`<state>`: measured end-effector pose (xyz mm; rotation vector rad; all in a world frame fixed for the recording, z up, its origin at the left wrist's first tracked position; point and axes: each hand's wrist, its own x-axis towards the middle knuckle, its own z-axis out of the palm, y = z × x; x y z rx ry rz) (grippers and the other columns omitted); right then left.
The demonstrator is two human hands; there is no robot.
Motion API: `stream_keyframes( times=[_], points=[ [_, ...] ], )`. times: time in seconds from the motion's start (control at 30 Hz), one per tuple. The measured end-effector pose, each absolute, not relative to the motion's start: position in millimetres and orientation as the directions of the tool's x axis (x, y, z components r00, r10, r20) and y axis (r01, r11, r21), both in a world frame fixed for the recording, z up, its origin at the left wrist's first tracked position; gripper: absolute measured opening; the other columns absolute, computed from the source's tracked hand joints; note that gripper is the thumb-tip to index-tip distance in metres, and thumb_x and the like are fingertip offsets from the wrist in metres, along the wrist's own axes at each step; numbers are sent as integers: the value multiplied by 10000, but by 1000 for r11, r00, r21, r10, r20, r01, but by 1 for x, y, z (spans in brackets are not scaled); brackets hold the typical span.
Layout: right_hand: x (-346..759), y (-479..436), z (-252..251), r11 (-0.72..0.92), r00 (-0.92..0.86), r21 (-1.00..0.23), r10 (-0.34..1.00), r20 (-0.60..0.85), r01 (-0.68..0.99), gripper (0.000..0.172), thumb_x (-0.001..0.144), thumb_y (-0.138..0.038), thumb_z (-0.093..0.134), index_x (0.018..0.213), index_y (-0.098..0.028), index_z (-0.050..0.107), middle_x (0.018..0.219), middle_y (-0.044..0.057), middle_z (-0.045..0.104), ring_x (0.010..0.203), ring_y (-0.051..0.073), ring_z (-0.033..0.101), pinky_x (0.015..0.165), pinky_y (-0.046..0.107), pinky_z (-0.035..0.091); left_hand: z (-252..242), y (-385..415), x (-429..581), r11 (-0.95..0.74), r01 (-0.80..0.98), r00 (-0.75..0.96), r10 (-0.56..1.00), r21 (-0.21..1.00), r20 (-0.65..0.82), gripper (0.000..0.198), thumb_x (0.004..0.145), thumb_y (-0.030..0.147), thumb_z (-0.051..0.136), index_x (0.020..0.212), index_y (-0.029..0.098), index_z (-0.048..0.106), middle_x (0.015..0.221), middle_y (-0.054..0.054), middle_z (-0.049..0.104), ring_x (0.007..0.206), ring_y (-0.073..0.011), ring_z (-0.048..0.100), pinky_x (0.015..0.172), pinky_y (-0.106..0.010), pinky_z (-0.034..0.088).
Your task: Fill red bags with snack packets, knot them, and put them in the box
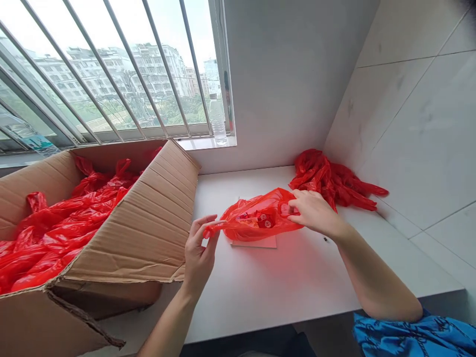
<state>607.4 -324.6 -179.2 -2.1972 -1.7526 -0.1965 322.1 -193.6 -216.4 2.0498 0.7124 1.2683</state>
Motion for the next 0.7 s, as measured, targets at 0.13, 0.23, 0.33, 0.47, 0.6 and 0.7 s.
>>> stream_keyframes(
  times=[0.13, 0.23, 0.33, 0.47, 0.6, 0.7],
  points=[
    [608, -310, -145, 185, 316, -661, 765, 561, 727, 155, 868, -392, 574, 900, -243, 604, 1443, 62, 479, 1282, 259, 501, 956, 407, 458, -186, -177, 361, -357, -275, 214, 883, 893, 418, 286, 963, 449, 510, 1069, 229, 659, 1194, -72, 666, 1147, -206, 614, 956, -337, 506],
    [602, -286, -135, 381, 499, -819, 656, 567, 430, 158, 899, -375, 444, 898, -241, 527, 1417, 78, 530, 1292, 251, 516, 955, 422, 477, -163, -161, 395, -277, -456, 131, 919, 846, 371, 278, 964, 465, 487, 1083, 245, 608, 1128, -62, 687, 1093, -187, 644, 888, -310, 525],
    [596, -261, -138, 513, 539, -855, 700, 469, 77, 179, 910, -367, 382, 874, -245, 508, 1214, 59, 663, 1183, 229, 607, 937, 414, 495, -149, -146, 416, -191, -582, 139, 934, 790, 328, 256, 952, 471, 507, 1070, 263, 600, 849, -4, 652, 807, -126, 657, 772, -268, 536],
    [588, -236, -149, 587, 558, -778, 732, 392, -224, 178, 866, -425, 602, 889, -251, 572, 895, -14, 676, 848, 169, 682, 797, 327, 534, -143, -136, 421, -97, -660, 212, 927, 745, 308, 272, 914, 460, 591, 1062, 237, 638, 650, 61, 428, 508, -46, 413, 575, -178, 471],
    [579, -228, -159, 519, 519, -842, 765, 381, -147, 317, 839, -451, 690, 1093, -276, 621, 1141, 5, 654, 670, 85, 599, 642, 254, 529, -147, -137, 417, -12, -475, 517, 805, 880, 290, 309, 908, 424, 607, 1130, 212, 644, 619, 68, 367, 482, -40, 315, 498, -146, 396],
    [568, -229, -166, 371, 315, -928, 877, 363, 38, 571, 810, -452, 732, 1326, -306, 536, 1313, 50, 581, 785, 118, 632, 673, 267, 543, -156, -141, 419, -58, -275, 704, 668, 960, 242, 439, 909, 420, 597, 1301, 230, 542, 612, 76, 402, 485, -51, 347, 518, -167, 428]
  ],
)
